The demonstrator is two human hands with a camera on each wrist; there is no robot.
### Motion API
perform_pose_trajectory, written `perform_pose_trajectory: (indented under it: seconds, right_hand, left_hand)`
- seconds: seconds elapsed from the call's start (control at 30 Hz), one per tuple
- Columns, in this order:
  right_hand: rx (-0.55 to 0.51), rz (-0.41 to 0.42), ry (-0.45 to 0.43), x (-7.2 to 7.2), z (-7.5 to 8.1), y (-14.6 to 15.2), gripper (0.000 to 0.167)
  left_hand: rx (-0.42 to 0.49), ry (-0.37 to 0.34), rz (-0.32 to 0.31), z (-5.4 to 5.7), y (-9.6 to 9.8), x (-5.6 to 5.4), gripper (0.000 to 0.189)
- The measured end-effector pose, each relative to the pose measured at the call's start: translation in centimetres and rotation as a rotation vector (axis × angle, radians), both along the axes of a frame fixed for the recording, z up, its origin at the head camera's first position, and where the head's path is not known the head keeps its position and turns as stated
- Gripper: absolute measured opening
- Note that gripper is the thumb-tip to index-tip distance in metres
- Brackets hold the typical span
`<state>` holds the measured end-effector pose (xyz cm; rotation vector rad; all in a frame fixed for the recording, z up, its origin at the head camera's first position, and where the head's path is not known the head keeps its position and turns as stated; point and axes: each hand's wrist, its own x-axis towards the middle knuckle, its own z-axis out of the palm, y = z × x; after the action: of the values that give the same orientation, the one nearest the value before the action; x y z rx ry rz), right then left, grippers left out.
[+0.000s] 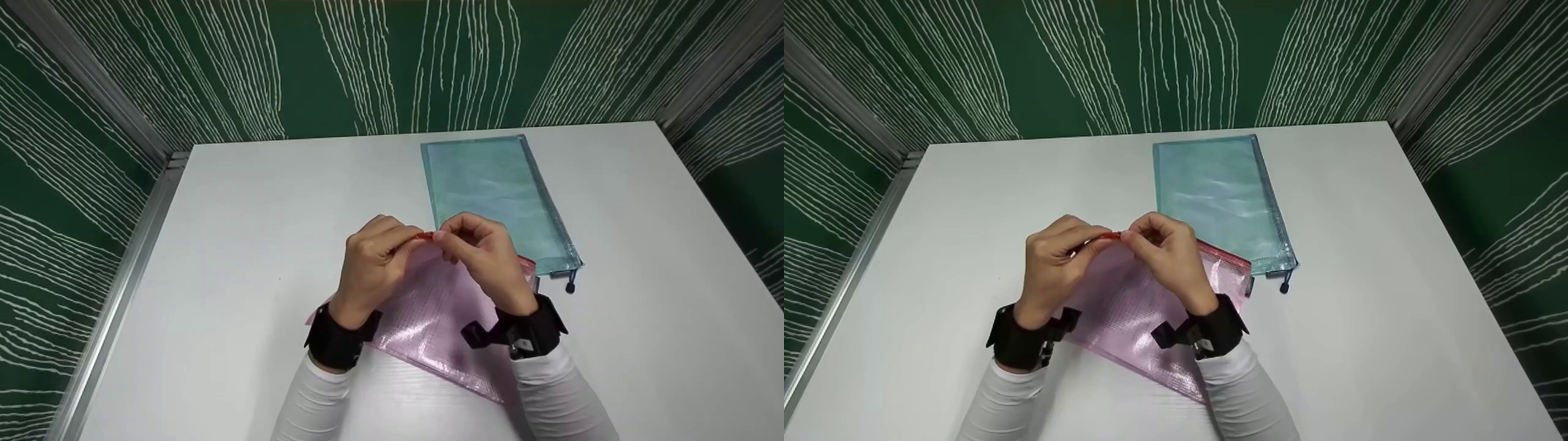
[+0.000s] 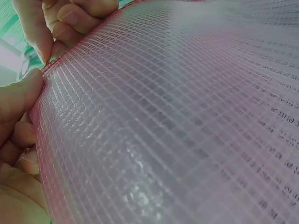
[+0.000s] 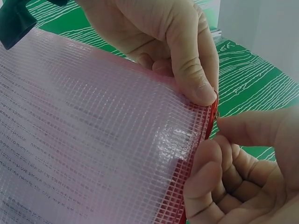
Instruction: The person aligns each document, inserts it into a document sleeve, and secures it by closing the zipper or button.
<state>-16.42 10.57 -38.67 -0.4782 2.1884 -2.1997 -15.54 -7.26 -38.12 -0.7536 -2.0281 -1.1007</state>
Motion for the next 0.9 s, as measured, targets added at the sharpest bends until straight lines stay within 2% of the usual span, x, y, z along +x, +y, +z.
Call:
perform_pose_trajectory:
  seconds: [0.37,0.57,0.9]
  right_hand:
    - [0.023,-0.024,-0.006,-0.24,-0.14,0.13,0.019]
    - [0.035,-0.001,0.012,-0.23,-0.18,0.25,0.02]
    - [0.007,-0.013,-0.016,-0.24,-0.17,0.17,0.019]
  left_hand:
    - [0.009,0.017,0.013,0.29,-0.16,0.12,0.005]
    - [0.011,0.022,0.02,0.29,-0.19,0.19,0.005]
    - [0.012,0.026,0.025,0.24,-0.19,0.22,0.005]
